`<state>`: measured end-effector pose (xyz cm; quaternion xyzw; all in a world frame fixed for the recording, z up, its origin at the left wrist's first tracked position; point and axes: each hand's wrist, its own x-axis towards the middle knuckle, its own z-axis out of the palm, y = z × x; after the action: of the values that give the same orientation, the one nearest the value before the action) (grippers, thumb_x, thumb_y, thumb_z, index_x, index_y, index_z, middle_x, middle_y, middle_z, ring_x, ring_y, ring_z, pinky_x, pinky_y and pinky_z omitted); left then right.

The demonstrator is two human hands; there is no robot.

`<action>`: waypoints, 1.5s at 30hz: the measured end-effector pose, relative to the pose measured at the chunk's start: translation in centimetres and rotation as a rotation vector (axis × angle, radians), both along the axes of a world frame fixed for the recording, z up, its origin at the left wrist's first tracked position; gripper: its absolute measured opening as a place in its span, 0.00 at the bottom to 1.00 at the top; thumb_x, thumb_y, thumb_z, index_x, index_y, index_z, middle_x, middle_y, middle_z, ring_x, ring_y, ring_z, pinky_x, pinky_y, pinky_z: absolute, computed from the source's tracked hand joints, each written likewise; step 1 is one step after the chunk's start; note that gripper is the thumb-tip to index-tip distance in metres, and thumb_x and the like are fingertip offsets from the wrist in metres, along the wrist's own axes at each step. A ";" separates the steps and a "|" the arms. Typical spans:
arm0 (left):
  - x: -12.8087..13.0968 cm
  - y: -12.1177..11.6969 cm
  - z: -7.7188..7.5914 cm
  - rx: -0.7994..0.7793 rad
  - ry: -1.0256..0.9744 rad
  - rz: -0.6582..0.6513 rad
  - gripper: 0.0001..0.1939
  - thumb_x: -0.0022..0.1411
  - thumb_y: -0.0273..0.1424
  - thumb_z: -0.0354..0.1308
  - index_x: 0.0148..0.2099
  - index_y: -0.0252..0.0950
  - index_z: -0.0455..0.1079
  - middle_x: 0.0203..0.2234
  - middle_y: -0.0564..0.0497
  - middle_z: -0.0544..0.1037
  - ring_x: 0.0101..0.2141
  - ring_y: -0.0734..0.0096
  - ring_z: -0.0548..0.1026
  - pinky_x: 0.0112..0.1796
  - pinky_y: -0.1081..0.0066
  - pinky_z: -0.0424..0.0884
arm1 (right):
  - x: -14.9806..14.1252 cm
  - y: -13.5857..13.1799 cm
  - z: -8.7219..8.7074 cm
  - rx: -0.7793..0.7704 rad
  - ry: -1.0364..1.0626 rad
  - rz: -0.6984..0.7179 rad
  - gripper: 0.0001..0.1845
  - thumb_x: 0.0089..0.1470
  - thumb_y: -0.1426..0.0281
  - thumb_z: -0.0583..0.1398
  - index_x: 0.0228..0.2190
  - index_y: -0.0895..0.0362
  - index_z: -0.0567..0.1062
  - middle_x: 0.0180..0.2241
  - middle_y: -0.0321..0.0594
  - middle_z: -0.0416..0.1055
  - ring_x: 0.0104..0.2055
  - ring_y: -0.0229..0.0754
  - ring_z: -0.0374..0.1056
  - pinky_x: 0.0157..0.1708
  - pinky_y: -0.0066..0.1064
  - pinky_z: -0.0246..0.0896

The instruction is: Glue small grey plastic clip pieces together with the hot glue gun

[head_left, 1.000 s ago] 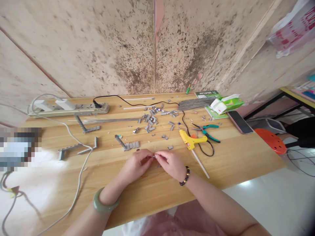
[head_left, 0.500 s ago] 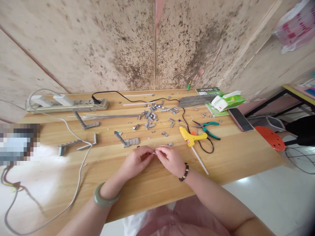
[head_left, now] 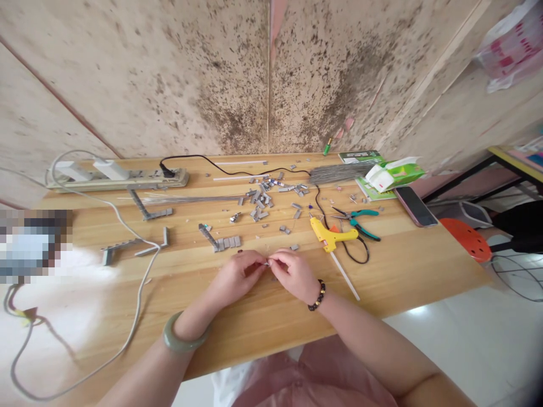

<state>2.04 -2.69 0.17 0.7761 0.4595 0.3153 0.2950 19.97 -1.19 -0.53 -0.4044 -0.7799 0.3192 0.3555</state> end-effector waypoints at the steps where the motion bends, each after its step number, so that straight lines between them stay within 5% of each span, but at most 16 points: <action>1: 0.0 0.0 0.1 -0.001 -0.006 -0.004 0.06 0.63 0.27 0.52 0.37 0.36 0.71 0.30 0.49 0.78 0.32 0.70 0.74 0.36 0.71 0.69 | 0.0 0.0 0.0 -0.004 0.003 -0.007 0.08 0.56 0.75 0.55 0.29 0.57 0.74 0.29 0.41 0.73 0.33 0.40 0.69 0.35 0.30 0.63; 8: -0.2 0.2 0.2 -0.050 -0.054 0.005 0.07 0.63 0.29 0.52 0.37 0.36 0.72 0.31 0.49 0.77 0.32 0.71 0.74 0.35 0.72 0.70 | 0.1 0.0 -0.2 -0.125 0.084 0.005 0.10 0.60 0.71 0.54 0.33 0.56 0.76 0.32 0.40 0.75 0.33 0.38 0.70 0.34 0.28 0.65; 23: -0.1 0.1 0.2 0.034 0.000 -0.028 0.07 0.63 0.27 0.52 0.37 0.36 0.72 0.32 0.48 0.78 0.33 0.70 0.74 0.37 0.69 0.69 | 0.0 0.1 -0.5 -0.079 0.034 -0.023 0.08 0.57 0.74 0.55 0.29 0.56 0.74 0.29 0.39 0.74 0.32 0.39 0.69 0.34 0.29 0.65; 28: -0.3 0.2 0.2 0.008 -0.016 -0.003 0.06 0.62 0.27 0.52 0.37 0.36 0.71 0.32 0.49 0.78 0.34 0.70 0.74 0.38 0.70 0.69 | 0.1 0.0 -0.5 -0.154 0.093 -0.006 0.10 0.60 0.71 0.54 0.37 0.55 0.75 0.31 0.39 0.75 0.31 0.38 0.71 0.34 0.28 0.66; 38: -0.4 0.2 0.1 -0.079 0.003 0.009 0.06 0.60 0.26 0.52 0.36 0.35 0.70 0.30 0.50 0.76 0.31 0.72 0.72 0.34 0.73 0.67 | 0.3 0.1 -0.3 0.148 -0.162 0.044 0.07 0.61 0.74 0.54 0.36 0.56 0.73 0.33 0.41 0.76 0.37 0.41 0.71 0.38 0.31 0.65; 45: -0.3 0.2 0.4 -0.146 0.002 -0.012 0.06 0.60 0.27 0.53 0.35 0.35 0.71 0.28 0.51 0.75 0.29 0.73 0.71 0.32 0.74 0.66 | 0.1 -0.2 -0.2 0.186 -0.300 0.023 0.06 0.59 0.76 0.55 0.36 0.57 0.70 0.33 0.42 0.75 0.35 0.43 0.71 0.35 0.32 0.65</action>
<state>1.72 -2.45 0.53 0.7558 0.4768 0.2783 0.3521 20.05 -1.37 -0.70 -0.4040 -0.8549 0.1854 0.2673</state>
